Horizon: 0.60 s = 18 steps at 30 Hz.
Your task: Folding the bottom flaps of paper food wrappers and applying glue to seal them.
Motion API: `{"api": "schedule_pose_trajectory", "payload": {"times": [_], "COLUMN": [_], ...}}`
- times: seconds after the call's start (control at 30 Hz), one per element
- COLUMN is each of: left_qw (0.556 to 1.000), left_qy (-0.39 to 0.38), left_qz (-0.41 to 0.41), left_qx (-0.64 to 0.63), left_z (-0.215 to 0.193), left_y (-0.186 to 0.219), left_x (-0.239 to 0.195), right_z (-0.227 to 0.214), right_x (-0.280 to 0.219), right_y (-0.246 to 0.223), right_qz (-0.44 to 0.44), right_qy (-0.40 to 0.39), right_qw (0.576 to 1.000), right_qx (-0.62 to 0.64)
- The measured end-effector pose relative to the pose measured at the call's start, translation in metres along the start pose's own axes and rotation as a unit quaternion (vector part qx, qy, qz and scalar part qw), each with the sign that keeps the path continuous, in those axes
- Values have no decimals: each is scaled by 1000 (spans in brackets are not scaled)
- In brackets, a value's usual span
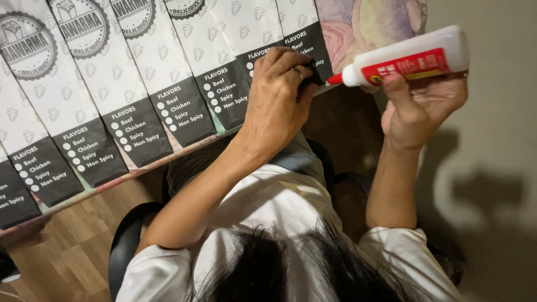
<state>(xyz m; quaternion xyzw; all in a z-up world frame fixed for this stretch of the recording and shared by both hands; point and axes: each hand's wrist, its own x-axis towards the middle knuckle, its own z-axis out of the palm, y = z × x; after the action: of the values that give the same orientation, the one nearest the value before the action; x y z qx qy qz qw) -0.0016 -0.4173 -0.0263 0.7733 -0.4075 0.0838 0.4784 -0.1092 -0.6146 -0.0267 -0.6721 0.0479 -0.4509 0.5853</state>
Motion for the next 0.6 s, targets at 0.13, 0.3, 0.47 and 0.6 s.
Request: {"api": "schedule_pose_trajectory", "payload": {"times": [0.13,0.3,0.47,0.6], "left_qw": [1000,1000,1000,999], "left_qy": [9,-9,-12,-34], "left_qz": [-18,-19,-8,-16], "left_qx": [-7,-15,-22,-17], "left_z": [1,-6,-6,-7], "left_y": [1,2,-2,-3], "left_x": [2,4,3,2], "right_z": [13,24,6,-3], "right_x": [-6,-15,-7,-7], "right_y": [0,3,16,18], "right_qz": [24,48,-1,-5], "right_qy": [-1,-1,42,15], "right_qw": [1000,999,999,1000], "right_qx": [0,23,21,18]}}
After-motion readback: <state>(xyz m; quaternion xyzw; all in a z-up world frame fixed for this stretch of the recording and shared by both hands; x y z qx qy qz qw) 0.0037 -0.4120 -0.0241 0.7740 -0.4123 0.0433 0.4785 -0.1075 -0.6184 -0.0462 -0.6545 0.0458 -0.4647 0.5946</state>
